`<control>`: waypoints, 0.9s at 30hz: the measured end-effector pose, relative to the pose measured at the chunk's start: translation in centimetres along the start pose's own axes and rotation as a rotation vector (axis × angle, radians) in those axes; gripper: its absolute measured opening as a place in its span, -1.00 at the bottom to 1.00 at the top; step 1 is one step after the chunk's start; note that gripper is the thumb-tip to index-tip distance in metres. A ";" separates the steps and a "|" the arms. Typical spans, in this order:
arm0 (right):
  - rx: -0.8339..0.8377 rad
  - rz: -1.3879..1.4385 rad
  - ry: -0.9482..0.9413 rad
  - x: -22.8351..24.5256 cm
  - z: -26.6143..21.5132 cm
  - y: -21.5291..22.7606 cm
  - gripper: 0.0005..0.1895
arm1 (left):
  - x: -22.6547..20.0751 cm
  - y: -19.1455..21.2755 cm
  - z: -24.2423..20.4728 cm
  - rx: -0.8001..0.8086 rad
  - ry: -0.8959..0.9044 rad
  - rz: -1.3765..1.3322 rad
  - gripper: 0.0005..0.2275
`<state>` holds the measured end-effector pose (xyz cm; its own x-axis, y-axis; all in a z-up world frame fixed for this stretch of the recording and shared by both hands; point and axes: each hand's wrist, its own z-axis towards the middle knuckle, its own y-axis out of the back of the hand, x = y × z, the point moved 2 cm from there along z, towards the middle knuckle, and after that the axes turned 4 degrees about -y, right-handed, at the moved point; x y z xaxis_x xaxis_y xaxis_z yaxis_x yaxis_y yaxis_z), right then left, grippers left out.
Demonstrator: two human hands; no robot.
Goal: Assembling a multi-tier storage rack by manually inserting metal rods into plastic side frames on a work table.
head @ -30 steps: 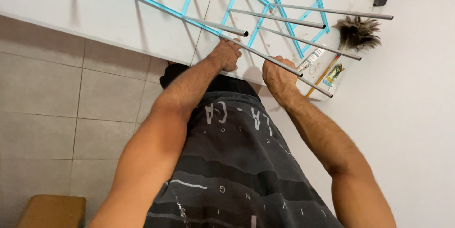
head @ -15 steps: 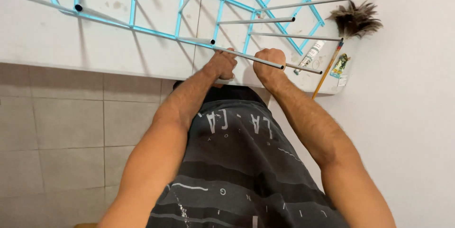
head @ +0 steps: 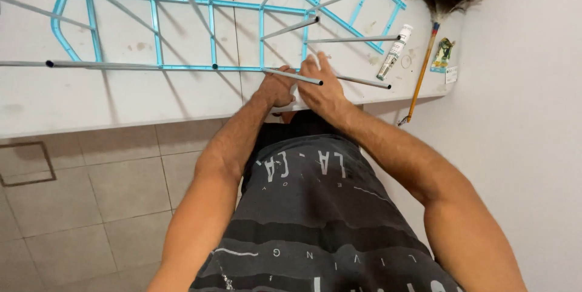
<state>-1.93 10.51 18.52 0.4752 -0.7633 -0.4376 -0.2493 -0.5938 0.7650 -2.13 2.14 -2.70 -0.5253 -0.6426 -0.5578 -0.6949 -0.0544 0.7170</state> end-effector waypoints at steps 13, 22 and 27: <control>0.560 0.790 -0.043 -8.3 -8.8 -17.8 -0.53 | -3.2 -0.2 -7.8 -0.235 0.110 -0.216 -0.66; 0.170 1.124 -0.288 -17.4 -1.4 -24.4 -0.49 | 3.5 -22.3 -20.4 -0.140 1.166 -0.701 -0.57; -0.063 1.094 -0.283 -18.4 4.7 -27.6 -0.41 | -6.5 -25.1 -24.7 -0.220 1.328 -0.844 -0.57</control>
<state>-7.78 39.71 3.23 -0.1825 -0.8998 0.3964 -0.3671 0.4364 0.8215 30.85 -11.15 -6.77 0.8237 -0.5474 -0.1481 -0.4090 -0.7544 0.5135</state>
